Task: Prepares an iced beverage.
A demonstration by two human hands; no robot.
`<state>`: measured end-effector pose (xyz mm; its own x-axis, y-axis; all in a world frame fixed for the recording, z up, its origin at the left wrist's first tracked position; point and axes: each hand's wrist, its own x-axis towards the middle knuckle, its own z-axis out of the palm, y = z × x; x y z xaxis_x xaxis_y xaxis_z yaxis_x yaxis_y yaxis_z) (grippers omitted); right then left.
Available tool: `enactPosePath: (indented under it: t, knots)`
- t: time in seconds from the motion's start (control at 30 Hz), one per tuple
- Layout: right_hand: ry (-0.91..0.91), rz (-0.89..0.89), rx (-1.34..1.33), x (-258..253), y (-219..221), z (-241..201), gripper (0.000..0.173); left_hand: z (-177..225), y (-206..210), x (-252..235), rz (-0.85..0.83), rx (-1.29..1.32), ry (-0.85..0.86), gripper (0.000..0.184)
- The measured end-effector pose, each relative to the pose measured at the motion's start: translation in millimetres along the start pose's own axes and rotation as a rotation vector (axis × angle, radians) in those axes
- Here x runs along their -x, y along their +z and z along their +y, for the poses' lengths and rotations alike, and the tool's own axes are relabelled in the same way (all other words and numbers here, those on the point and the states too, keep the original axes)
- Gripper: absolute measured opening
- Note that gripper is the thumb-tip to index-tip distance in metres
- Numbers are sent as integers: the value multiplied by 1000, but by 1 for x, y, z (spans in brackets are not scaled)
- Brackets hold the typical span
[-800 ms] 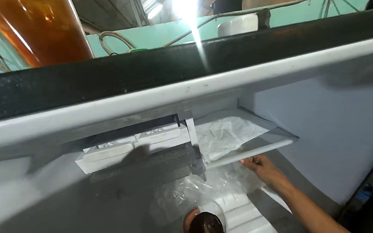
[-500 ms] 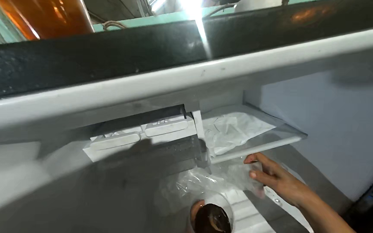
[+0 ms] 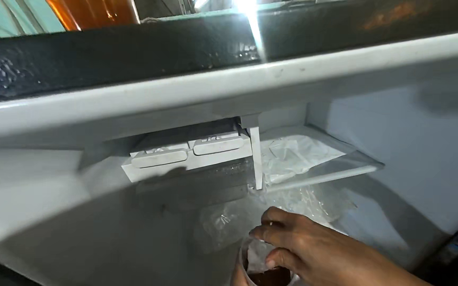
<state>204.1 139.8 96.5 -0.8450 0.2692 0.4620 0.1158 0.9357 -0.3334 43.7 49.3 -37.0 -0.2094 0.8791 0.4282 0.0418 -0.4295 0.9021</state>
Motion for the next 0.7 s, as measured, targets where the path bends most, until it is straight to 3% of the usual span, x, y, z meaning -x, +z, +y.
enactPosePath:
  t: [0.17,0.3,0.47,0.6,0.7]
  knots:
    - [7,288,-28,4,1,18,14,-6,-5,-2,-21,2,30,103]
    - [213,375,182,25,4,42,15,-3,-8,-1,4,-37,7,105]
    - [543,256,237,37,10,75,19,-5,-15,-2,6,-114,38,103]
    - [773,-89,148,23,21,92,32,-5,-17,-7,7,-118,44,103]
    - [846,-173,208,11,37,98,38,-4,-19,-8,-1,-138,63,101]
